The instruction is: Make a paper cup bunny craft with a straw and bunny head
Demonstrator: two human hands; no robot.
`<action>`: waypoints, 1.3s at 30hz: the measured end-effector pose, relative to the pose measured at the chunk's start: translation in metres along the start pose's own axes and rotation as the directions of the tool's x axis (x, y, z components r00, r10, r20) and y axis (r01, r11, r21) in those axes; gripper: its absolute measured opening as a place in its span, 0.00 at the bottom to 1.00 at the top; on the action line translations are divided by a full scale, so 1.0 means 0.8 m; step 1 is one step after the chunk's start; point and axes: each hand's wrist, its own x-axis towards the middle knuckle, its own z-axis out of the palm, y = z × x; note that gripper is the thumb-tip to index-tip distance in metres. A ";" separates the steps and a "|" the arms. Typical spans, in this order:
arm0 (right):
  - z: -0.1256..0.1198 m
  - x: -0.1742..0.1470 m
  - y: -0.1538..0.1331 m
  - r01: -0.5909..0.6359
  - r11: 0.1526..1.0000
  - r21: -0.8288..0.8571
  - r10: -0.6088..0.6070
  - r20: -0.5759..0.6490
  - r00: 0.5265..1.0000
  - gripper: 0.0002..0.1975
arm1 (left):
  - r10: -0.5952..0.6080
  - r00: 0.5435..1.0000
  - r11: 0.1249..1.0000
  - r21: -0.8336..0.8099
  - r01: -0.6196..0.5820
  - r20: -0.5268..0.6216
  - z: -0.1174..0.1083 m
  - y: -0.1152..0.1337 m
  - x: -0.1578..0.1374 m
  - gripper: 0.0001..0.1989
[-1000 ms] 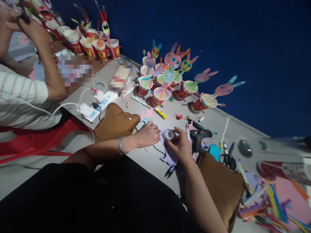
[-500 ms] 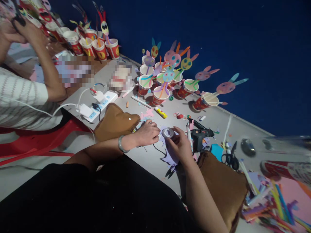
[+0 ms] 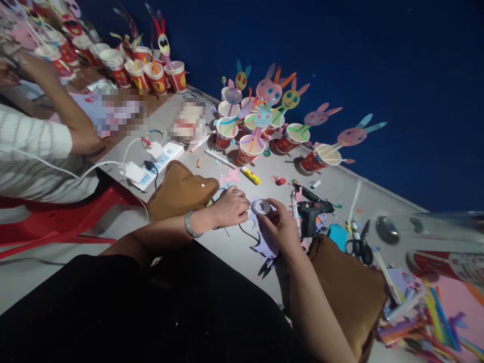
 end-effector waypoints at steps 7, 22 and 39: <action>0.001 0.001 0.001 0.031 1.000 0.008 -0.030 -0.041 0.999 0.34 | -0.011 1.000 1.000 -0.008 0.011 0.007 -0.001 0.002 0.000 0.10; -0.001 0.000 -0.006 -0.031 0.997 0.077 0.034 -0.030 0.999 0.35 | 0.054 0.999 0.996 0.075 -0.054 0.001 0.000 0.002 -0.004 0.09; -0.005 -0.006 -0.005 -0.045 0.997 0.058 0.046 -0.027 0.999 0.35 | 0.066 0.994 0.969 0.231 -0.084 0.086 -0.007 0.021 -0.005 0.18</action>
